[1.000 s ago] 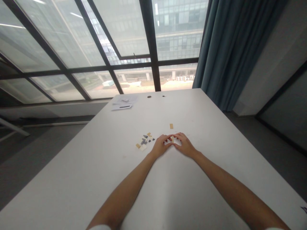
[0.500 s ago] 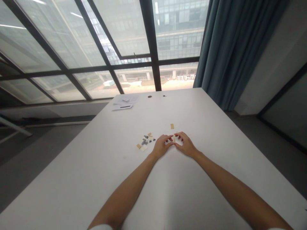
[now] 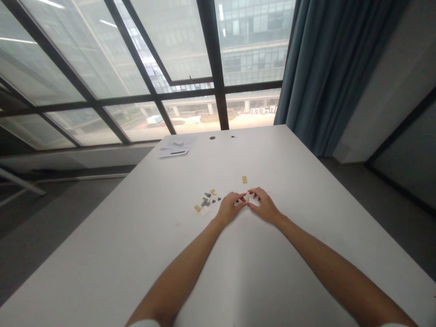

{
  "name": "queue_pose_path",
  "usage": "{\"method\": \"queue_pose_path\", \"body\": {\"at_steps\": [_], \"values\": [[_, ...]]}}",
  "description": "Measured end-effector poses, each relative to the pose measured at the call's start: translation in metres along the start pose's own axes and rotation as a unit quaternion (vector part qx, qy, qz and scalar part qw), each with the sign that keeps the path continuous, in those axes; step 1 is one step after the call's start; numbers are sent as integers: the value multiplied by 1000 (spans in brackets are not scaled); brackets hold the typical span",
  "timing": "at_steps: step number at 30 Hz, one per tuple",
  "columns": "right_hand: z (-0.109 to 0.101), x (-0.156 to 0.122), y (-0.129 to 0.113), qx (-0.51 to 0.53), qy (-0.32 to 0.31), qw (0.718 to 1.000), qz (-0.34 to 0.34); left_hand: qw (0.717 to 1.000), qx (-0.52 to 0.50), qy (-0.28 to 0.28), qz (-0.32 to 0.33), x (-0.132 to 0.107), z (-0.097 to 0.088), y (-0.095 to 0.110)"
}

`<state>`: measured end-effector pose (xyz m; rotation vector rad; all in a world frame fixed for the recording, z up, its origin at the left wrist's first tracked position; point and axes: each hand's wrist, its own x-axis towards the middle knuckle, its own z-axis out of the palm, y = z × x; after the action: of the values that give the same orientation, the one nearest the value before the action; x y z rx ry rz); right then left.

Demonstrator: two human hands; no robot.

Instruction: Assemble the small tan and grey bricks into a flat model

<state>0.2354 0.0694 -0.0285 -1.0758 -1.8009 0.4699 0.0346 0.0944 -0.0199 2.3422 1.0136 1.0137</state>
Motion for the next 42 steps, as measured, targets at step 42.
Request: {"method": "queue_pose_path", "body": {"at_steps": [42], "values": [[3,2,8,47,54,996,48,997,28,22,-62,-2,-1,4]]}}
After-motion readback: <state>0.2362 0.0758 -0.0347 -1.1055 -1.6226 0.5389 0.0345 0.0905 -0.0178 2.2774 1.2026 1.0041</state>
